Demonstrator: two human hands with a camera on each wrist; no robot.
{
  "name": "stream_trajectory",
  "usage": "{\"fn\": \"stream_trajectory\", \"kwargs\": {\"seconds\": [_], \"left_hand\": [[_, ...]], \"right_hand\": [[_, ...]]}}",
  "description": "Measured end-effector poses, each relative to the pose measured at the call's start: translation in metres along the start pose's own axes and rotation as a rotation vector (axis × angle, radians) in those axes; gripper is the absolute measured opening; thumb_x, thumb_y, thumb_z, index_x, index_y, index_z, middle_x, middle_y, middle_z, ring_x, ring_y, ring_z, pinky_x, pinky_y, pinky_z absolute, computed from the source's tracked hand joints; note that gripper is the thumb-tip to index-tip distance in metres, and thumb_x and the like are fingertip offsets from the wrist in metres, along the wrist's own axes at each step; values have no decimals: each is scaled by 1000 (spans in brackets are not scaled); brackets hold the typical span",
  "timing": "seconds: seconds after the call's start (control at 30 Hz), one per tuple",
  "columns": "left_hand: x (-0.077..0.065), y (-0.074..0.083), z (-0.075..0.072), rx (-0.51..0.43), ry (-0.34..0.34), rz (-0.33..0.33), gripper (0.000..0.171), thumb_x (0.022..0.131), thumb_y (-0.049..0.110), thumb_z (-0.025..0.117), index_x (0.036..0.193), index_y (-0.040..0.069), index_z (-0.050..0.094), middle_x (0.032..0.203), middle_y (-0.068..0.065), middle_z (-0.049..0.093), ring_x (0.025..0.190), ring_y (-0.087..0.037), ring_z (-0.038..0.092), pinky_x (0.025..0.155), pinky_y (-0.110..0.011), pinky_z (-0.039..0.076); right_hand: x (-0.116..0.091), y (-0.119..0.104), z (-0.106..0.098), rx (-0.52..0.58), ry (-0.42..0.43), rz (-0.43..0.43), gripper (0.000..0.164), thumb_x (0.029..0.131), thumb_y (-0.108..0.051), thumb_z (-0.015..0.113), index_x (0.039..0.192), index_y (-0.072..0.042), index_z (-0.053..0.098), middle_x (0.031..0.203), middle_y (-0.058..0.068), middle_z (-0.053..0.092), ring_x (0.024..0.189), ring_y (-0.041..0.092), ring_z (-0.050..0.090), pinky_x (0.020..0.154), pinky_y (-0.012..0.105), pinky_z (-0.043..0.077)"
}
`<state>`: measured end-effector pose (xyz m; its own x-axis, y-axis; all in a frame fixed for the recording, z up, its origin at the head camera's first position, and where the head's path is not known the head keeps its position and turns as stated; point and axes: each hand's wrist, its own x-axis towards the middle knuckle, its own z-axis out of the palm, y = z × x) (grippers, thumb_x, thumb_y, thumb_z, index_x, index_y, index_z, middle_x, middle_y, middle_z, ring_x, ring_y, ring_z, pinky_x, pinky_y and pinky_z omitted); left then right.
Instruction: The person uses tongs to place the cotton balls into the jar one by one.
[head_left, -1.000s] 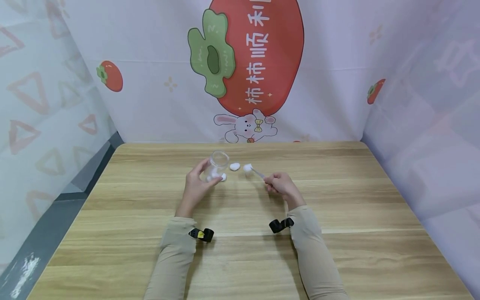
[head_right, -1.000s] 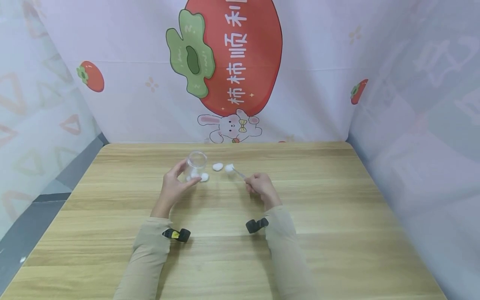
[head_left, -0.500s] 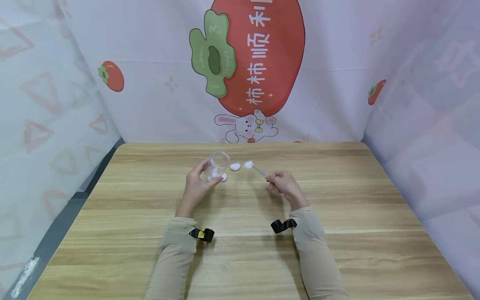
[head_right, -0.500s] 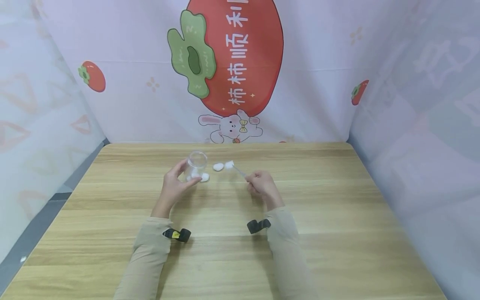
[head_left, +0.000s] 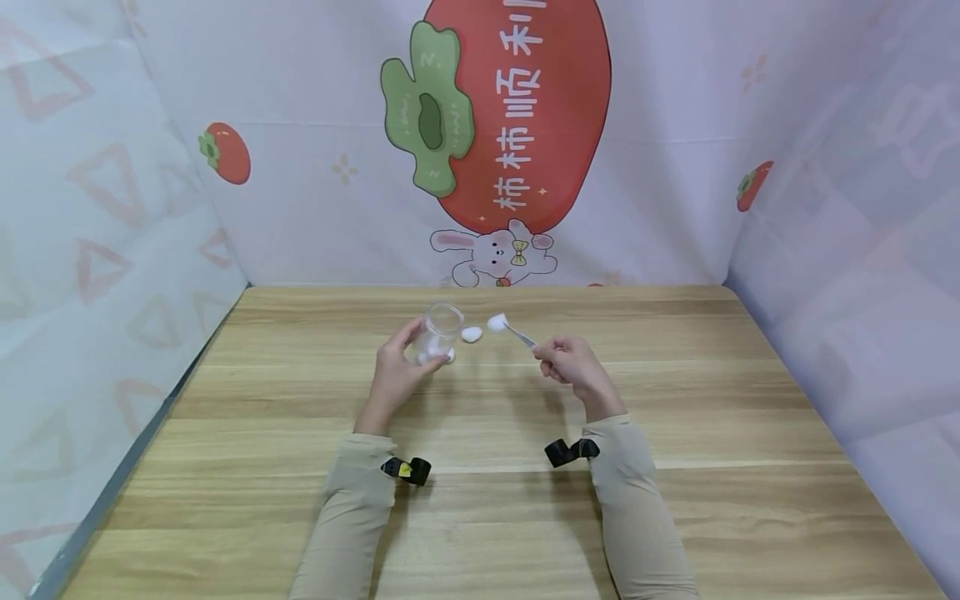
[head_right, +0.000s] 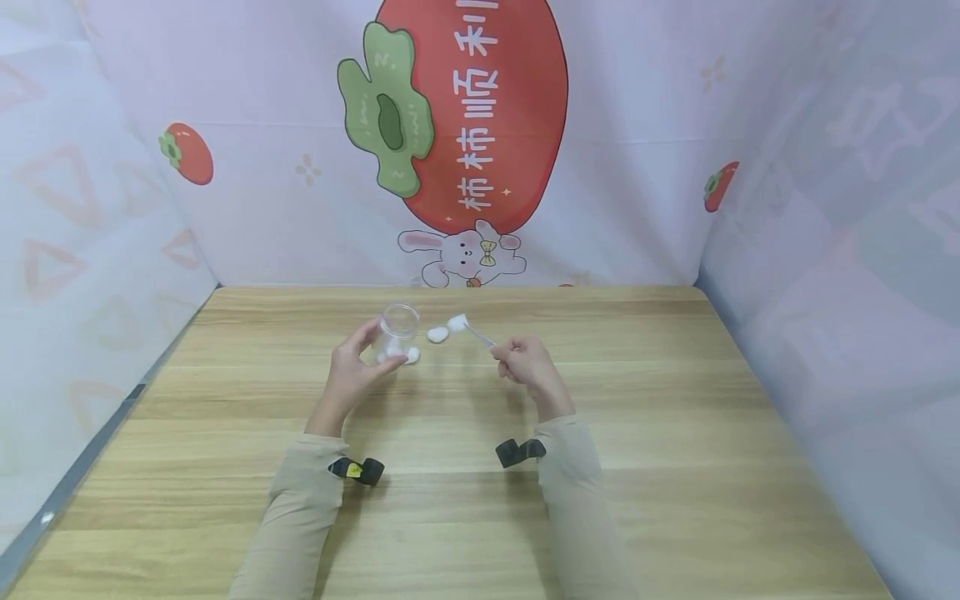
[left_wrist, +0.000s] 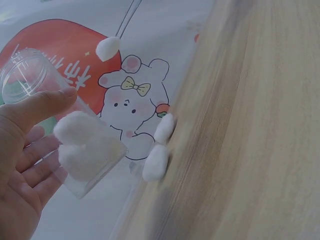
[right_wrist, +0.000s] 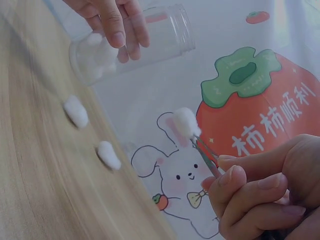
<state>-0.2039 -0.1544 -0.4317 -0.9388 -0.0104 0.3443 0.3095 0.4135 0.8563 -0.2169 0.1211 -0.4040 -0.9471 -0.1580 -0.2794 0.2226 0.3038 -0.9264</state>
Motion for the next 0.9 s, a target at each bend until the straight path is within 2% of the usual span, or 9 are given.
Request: {"fn": "stream_trajectory", "kwargs": {"seconds": [0.9], "left_hand": [[1,0,4,5,-2,14,68,69,10,85,130,1,55,129,-20,63,120,-36,59,113,-51,41]], "right_hand": [[-9,-21,-6,-1,-105,-74,20,98,-16,52,81,-6,53,55,-8,48,44,2,33,43,15,25]]}}
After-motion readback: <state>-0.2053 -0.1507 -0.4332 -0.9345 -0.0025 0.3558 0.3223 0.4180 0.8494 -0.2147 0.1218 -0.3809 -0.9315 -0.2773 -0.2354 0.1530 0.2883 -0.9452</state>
